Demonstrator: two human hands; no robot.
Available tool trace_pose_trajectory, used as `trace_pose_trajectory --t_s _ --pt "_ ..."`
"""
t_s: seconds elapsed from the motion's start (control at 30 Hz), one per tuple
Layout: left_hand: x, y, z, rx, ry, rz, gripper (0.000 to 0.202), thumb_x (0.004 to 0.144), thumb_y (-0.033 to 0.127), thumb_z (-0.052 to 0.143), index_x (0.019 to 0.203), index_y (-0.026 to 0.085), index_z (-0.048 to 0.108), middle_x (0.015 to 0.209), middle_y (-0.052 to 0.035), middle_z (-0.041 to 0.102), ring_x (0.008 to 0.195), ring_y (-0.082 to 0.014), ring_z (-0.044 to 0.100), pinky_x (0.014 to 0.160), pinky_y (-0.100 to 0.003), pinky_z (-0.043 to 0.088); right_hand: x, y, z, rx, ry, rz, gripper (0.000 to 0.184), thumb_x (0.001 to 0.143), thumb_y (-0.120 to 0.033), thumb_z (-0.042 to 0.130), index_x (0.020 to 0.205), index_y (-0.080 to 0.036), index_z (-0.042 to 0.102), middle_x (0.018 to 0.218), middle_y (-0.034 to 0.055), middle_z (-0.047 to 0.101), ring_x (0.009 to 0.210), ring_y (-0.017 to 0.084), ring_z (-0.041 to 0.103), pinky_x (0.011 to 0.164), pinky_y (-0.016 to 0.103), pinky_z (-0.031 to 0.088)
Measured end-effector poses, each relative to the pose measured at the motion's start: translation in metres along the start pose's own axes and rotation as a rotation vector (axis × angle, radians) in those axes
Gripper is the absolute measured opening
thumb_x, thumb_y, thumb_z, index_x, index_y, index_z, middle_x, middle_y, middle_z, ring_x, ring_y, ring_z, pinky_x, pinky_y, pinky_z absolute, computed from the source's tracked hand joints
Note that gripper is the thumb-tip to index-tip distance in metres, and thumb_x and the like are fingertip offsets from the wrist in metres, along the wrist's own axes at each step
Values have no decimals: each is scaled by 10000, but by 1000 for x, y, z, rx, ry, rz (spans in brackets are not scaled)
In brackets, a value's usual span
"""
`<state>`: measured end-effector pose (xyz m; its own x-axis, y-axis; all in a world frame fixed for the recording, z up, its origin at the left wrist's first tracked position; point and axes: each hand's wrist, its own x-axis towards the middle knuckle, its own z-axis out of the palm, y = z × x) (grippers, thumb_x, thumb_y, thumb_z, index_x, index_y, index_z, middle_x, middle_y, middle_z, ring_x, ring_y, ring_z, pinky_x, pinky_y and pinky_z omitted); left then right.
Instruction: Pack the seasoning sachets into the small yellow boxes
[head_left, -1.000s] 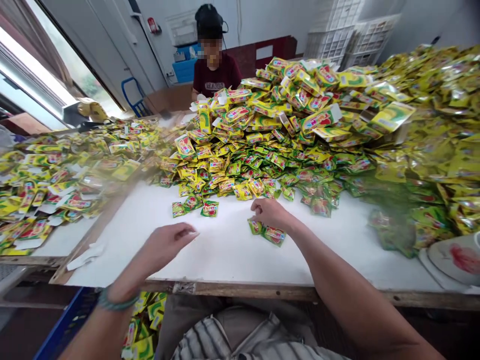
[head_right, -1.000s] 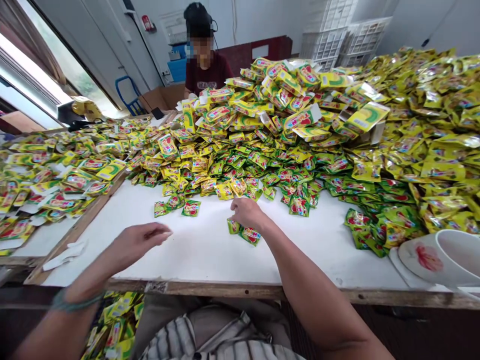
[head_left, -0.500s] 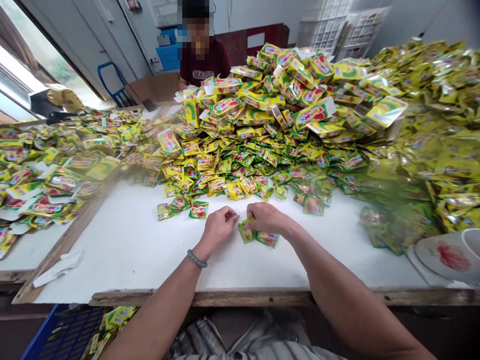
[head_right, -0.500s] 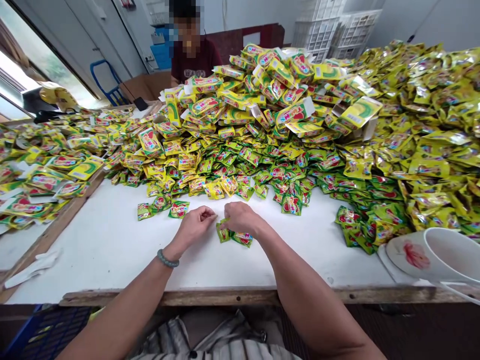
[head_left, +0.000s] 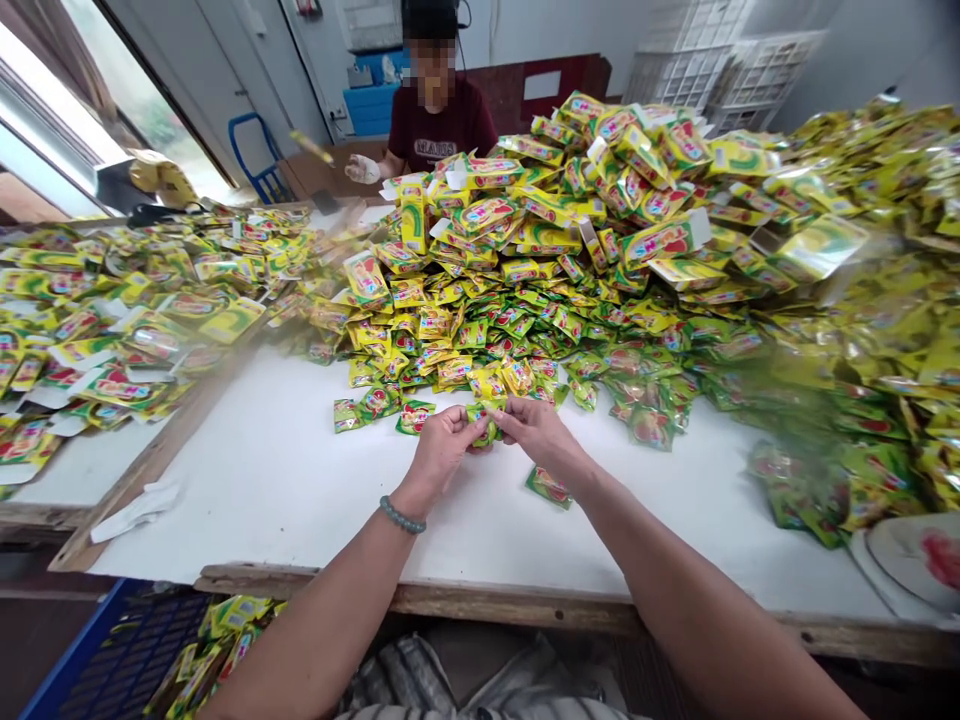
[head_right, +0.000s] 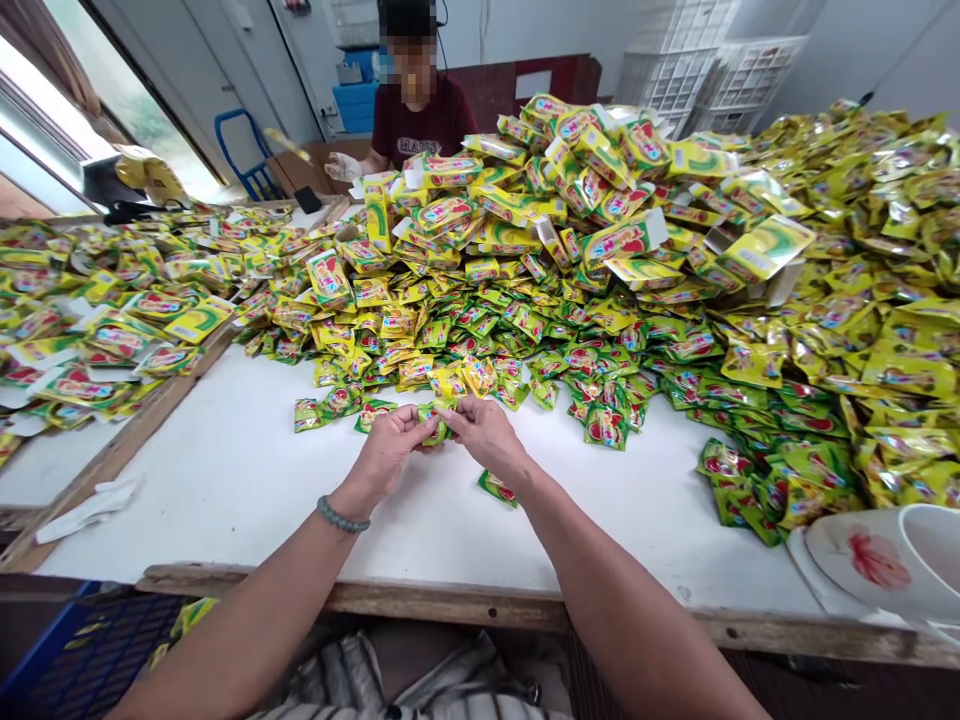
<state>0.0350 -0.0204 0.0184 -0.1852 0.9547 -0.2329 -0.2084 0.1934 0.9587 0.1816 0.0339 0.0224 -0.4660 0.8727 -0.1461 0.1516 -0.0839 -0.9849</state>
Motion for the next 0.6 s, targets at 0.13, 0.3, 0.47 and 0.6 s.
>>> trace_pose_trajectory --t_s 0.13,0.3,0.47,0.6 --pt "2 -4 0 198 40 7 474 655 576 790 606 182 532 563 -6 626 507 -147 609 509 -263 492 0 5 5 -29 113 -41 523 773 -670 585 581 -224 393 555 -48 379 574 121 391 585 275 353" --pt "3 2 0 271 -5 71 471 714 580 743 566 189 528 437 25 520 389 -91 459 419 -216 337 1 1 3 -149 189 -99 527 825 -664 497 563 -229 357 547 -34 382 565 129 363 577 289 299" --pt "3 13 -3 -255 -241 -115 408 623 449 859 662 170 563 503 70 436 390 -33 326 407 -193 251 2 0 6 -43 159 -99 541 810 -698 511 571 -224 405 565 -18 452 579 134 396 590 287 323" --pt "2 12 -5 -310 -220 -113 382 643 399 873 716 144 598 545 62 459 399 -16 327 412 -178 243 2 0 9 186 85 -35 502 776 -682 577 627 -216 464 603 -17 484 584 126 424 596 276 356"
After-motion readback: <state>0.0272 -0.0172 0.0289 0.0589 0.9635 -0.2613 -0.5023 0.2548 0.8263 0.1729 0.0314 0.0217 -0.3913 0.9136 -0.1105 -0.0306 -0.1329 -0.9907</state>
